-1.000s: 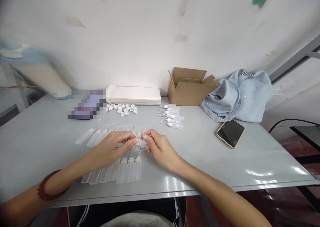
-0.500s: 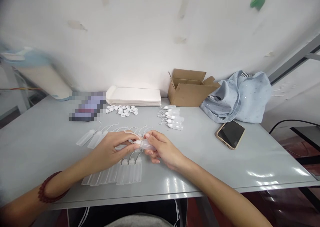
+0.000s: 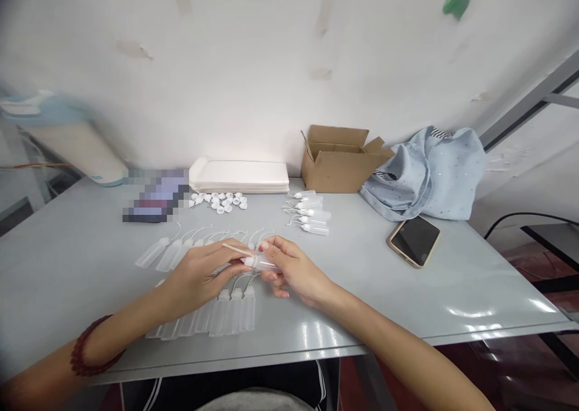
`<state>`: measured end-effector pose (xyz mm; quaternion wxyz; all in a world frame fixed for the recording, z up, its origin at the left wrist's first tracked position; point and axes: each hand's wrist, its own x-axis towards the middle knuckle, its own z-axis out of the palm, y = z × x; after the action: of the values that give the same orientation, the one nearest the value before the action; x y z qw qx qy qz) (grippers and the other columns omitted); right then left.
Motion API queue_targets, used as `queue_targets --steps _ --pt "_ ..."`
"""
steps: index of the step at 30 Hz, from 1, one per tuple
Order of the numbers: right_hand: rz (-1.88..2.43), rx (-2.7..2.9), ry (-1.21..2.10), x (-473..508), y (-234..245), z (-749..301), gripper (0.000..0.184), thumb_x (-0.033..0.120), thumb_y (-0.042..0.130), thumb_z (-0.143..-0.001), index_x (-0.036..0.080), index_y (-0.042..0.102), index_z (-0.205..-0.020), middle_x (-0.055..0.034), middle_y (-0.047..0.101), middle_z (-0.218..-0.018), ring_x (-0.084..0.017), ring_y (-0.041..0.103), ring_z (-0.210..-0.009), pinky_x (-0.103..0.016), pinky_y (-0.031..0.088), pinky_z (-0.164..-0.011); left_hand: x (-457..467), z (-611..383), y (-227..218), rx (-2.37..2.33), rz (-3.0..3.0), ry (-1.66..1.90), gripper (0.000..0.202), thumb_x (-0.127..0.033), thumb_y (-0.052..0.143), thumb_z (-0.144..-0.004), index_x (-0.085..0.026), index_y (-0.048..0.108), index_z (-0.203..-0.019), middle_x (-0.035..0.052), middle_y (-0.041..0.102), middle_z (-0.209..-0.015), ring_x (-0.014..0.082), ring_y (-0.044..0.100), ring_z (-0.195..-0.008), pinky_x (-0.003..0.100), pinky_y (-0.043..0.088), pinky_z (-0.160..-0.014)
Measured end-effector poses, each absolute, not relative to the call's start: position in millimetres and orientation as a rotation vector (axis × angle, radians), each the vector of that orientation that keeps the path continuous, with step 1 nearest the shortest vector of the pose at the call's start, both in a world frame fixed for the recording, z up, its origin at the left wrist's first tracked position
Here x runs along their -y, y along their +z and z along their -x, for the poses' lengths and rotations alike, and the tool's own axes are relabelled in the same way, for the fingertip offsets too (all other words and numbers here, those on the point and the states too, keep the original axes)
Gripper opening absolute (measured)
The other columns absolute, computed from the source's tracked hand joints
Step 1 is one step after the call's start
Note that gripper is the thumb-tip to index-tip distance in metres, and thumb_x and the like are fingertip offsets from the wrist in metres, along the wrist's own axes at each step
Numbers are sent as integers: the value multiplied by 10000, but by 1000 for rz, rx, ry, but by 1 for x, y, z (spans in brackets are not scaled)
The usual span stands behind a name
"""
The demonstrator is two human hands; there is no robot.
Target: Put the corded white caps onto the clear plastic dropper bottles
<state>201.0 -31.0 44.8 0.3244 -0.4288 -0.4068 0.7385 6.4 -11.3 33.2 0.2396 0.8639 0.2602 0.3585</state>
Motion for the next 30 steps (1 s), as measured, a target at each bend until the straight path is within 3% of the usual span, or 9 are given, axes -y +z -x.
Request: queue_targets --steps 7,12,16,21,25,30 --pt "1097 1094 1949 32 45 -201 290 493 539 -873 219 447 -869 80 384 -533 -54 262 -443 -124 252 -356 10 -7 44 -832 -2104 810 115 -263 627 -845 -168 681 -884 45 702 -876 135 636 -723 210 516 -615" --pt "1129 1143 1879 32 44 -203 302 506 541 -868 219 446 -875 80 369 -536 -66 294 -457 -129 262 -357 10 -10 47 -924 -2135 634 311 -327 534 -893 -161 611 -643 -24 565 -574 88 497 -514 193 413 -510" --pt "1134 1204 1836 33 44 -203 306 526 506 -882 229 432 -898 86 359 -535 -70 303 -462 -135 274 -368 10 -10 46 -871 -2163 662 283 -329 558 -879 -156 606 -661 -17 584 -618 89 506 -536 199 399 -530" --pt "1193 1292 1764 35 48 -202 308 534 507 -875 240 418 -902 92 328 -552 -79 345 -488 -137 284 -379 11 -9 51 -909 -2069 574 413 -321 401 -957 -157 578 -621 -20 574 -580 91 535 -541 189 404 -522" --pt "1228 1308 1744 35 49 -203 309 534 506 -875 240 419 -917 92 289 -588 -73 367 -481 -142 264 -380 12 -9 45 -884 -2223 665 311 -295 441 -950 -172 628 -734 -13 609 -619 108 556 -567 218 435 -574" --pt "1210 1305 1774 33 47 -205 305 533 482 -886 237 415 -917 85 343 -577 -77 361 -483 -149 269 -383 16 -8 35 -789 -2366 872 157 -207 470 -935 -184 621 -971 57 687 -908 156 629 -794 263 489 -696"
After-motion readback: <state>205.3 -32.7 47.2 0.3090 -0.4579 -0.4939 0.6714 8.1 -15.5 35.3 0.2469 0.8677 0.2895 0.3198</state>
